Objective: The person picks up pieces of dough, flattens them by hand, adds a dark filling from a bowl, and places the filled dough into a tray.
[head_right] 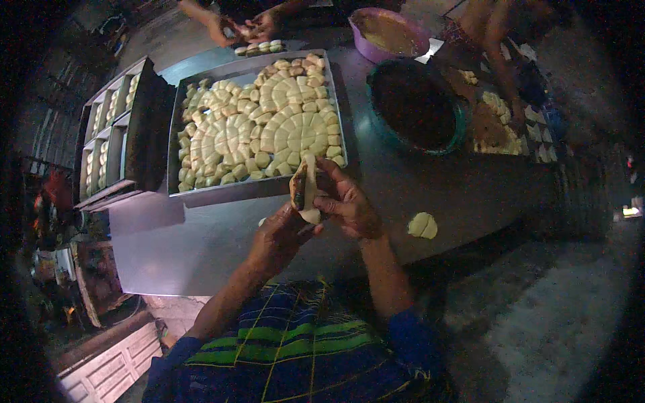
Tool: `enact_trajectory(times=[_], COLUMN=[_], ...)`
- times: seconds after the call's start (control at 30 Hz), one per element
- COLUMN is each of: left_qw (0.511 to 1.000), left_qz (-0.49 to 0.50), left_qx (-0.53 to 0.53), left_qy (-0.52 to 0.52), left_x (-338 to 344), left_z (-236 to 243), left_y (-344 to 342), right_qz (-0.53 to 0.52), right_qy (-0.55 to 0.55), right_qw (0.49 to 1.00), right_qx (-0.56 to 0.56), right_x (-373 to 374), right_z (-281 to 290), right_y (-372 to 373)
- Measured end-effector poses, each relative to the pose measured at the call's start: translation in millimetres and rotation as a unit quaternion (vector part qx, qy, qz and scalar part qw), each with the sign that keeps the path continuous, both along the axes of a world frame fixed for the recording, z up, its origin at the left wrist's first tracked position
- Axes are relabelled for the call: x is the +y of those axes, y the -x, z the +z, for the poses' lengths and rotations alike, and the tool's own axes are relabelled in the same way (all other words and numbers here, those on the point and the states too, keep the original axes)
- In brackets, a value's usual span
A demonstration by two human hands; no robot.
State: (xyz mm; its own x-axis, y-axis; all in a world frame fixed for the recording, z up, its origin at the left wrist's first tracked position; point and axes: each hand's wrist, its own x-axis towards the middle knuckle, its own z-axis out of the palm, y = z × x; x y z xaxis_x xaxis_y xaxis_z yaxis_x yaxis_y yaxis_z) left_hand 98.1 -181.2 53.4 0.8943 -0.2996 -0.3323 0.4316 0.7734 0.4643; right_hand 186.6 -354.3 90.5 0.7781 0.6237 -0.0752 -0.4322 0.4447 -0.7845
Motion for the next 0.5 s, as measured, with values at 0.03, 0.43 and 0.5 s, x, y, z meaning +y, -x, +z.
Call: enact_trajectory(times=[0.03, 0.43, 0.5], left_qw=[0.999, 0.987, 0.988], left_qz=[0.020, 0.163, 0.141], left_qx=[0.013, 0.019, 0.054], left_qy=[-0.033, 0.002, -0.030], left_x=[1, 15, 25], left_z=[2, 13, 16], left_y=[1, 1, -2], right_qz=[-0.007, -0.094, -0.095], right_qy=[-0.009, -0.069, -0.027], right_qw=[1.000, 0.992, 0.993], right_qx=[0.006, 0.048, -0.067], right_x=[7, 35, 34], right_z=[0, -34, -36], right_y=[5, 35, 37])
